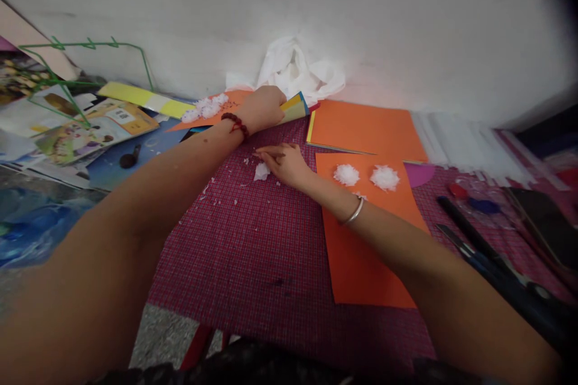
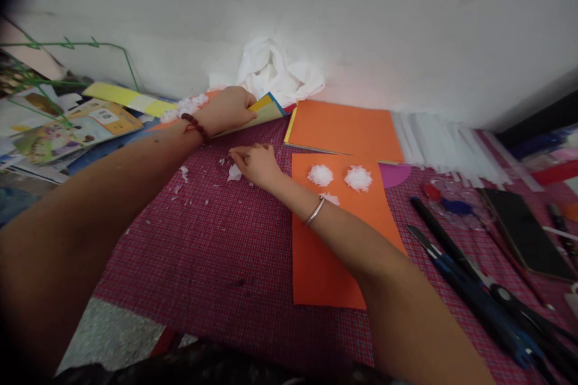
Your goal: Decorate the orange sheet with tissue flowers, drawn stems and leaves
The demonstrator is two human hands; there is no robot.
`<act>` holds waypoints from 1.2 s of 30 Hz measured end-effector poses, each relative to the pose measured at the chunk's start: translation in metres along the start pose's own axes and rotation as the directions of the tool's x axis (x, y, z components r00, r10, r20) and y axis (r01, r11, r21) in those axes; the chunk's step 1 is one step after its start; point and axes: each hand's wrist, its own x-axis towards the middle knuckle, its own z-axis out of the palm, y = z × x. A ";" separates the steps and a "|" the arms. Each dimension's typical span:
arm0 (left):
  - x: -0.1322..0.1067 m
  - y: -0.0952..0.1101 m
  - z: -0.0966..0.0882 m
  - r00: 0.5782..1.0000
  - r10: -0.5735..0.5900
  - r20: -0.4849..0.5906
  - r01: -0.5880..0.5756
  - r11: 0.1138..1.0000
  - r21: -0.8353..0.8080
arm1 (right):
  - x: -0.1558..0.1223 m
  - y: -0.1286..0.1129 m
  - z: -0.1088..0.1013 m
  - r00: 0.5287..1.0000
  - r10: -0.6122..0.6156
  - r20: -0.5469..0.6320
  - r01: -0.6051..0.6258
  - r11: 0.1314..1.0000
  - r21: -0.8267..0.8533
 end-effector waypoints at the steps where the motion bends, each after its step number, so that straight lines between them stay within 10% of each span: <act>1: -0.001 0.000 0.000 1.000 -0.003 0.004 0.003 1.000 0.005 | -0.003 -0.002 0.001 0.999 -0.041 -0.002 0.041 0.997 -0.068; 5: -0.005 0.004 -0.001 1.000 -0.003 0.020 0.002 1.000 0.015 | -0.010 -0.006 0.005 0.975 -0.206 0.079 0.210 0.977 -0.042; 12: -0.008 0.007 -0.001 1.000 -0.006 0.004 0.006 1.000 -0.003 | 0.009 0.015 -0.003 0.987 -0.117 -0.110 0.069 0.929 -0.363; 18: -0.009 0.008 0.000 1.000 0.013 0.012 -0.013 1.000 -0.009 | 0.003 0.013 0.002 0.966 -0.223 0.128 0.216 0.974 0.073; 23: -0.010 0.011 0.002 1.000 0.007 0.017 -0.007 1.000 0.007 | 0.016 0.017 0.001 0.992 -0.075 -0.107 0.054 0.982 -0.182; 29: -0.006 0.005 0.006 1.000 0.014 0.009 -0.014 1.000 -0.021 | 0.019 0.017 0.004 0.979 -0.199 0.055 0.195 0.979 0.062; 36: -0.008 0.011 0.004 1.000 -0.003 0.027 0.004 1.000 -0.030 | 0.001 0.005 0.020 0.961 -0.275 0.034 0.275 0.933 -0.232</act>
